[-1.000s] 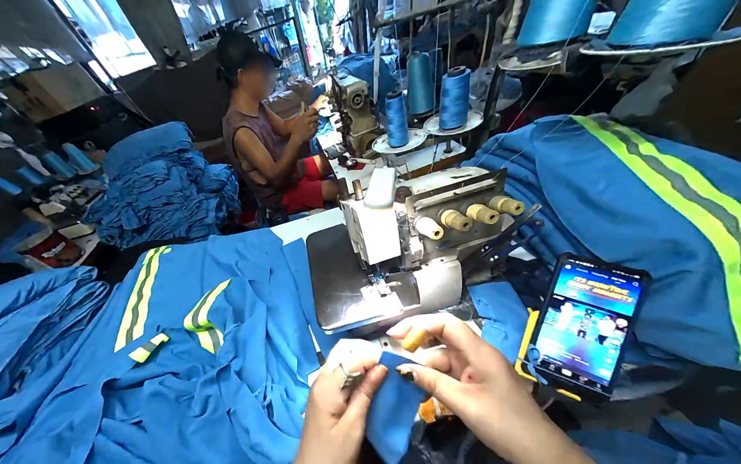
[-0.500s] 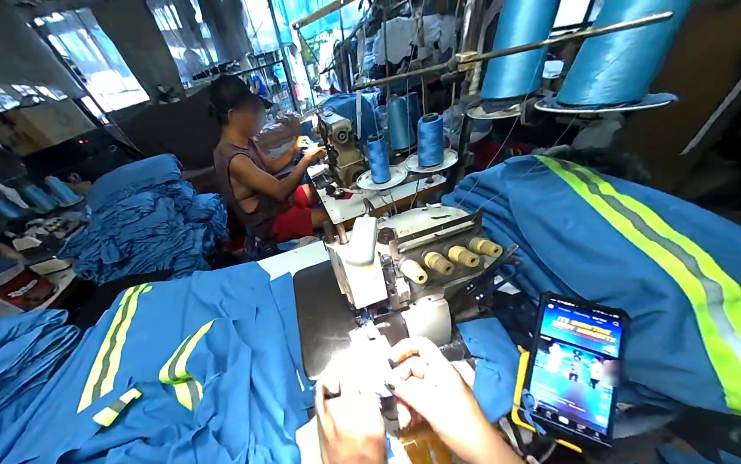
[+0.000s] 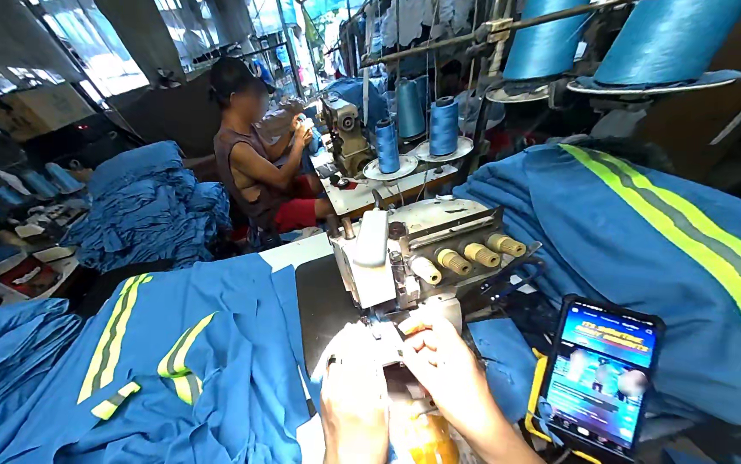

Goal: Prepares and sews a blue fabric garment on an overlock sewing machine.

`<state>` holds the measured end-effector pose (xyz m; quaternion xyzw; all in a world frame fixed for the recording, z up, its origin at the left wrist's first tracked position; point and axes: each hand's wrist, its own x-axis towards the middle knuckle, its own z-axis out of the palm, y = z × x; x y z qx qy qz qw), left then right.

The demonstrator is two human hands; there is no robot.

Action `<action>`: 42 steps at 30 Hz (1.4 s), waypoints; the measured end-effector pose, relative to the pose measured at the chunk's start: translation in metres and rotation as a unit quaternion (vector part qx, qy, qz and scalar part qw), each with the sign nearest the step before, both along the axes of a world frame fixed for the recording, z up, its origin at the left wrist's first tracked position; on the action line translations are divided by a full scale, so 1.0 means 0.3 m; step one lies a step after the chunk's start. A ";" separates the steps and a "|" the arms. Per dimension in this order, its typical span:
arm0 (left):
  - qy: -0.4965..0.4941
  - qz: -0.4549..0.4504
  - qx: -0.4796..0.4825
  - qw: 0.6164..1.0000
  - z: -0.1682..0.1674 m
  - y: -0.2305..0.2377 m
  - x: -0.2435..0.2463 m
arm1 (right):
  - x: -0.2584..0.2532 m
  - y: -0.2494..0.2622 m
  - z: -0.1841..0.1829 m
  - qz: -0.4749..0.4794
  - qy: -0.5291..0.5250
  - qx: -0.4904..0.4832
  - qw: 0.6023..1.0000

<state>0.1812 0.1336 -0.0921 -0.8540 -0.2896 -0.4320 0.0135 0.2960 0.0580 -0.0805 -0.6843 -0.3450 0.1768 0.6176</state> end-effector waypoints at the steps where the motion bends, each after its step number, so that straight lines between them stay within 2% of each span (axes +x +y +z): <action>1: 0.018 0.003 -0.018 1.000 0.013 0.017 0.005 | 0.006 0.013 0.004 -0.014 -0.017 -0.017 1.000; 5: 0.094 0.037 -0.122 0.987 0.092 0.116 0.036 | 0.038 0.058 -0.021 -0.061 -0.062 -0.055 0.995; 7: 0.176 0.060 -0.216 0.959 0.163 0.178 0.045 | 0.039 0.047 -0.032 -0.064 -0.080 -0.057 0.993; 9: 0.187 0.069 -0.283 0.938 0.205 0.227 0.032 | 0.031 0.009 -0.044 -0.052 -0.088 -0.060 0.993; 13: 0.127 0.109 -0.242 0.956 0.176 0.235 -0.039 | 0.013 -0.084 -0.076 0.007 -0.047 -0.056 0.997; 17: 0.118 0.122 -0.191 0.967 0.170 0.088 -0.141 | -0.025 -0.158 -0.095 0.111 0.088 -0.034 0.989; 19: 0.158 0.071 -0.176 0.969 0.205 -0.024 -0.170 | -0.033 -0.172 -0.099 0.153 0.143 -0.029 0.977; 22: 0.184 -0.058 -0.142 0.971 0.211 -0.139 -0.117 | -0.035 -0.180 -0.092 0.153 0.231 -0.011 0.961; 25: 0.110 -0.120 -0.071 0.984 0.082 -0.107 0.003 | -0.026 -0.204 -0.092 0.110 0.269 0.014 0.957; 28: 0.043 -0.169 -0.101 0.979 0.038 -0.077 0.043 | -0.023 -0.236 -0.061 0.100 0.238 0.049 0.965; 31: -0.042 -0.245 -0.168 0.954 0.042 -0.115 0.014 | -0.022 -0.270 -0.055 0.133 0.212 0.080 0.965; 36: -0.153 -0.220 -0.258 0.928 0.056 -0.197 -0.106 | -0.063 -0.265 -0.009 0.156 0.221 0.105 0.957; 39: -0.192 -0.180 -0.366 0.893 0.040 -0.276 -0.206 | -0.094 -0.249 -0.001 0.163 0.213 0.113 0.957; 42: -0.198 -0.186 -0.482 0.833 0.006 -0.325 -0.279 | -0.157 -0.240 0.008 0.182 0.243 0.105 0.947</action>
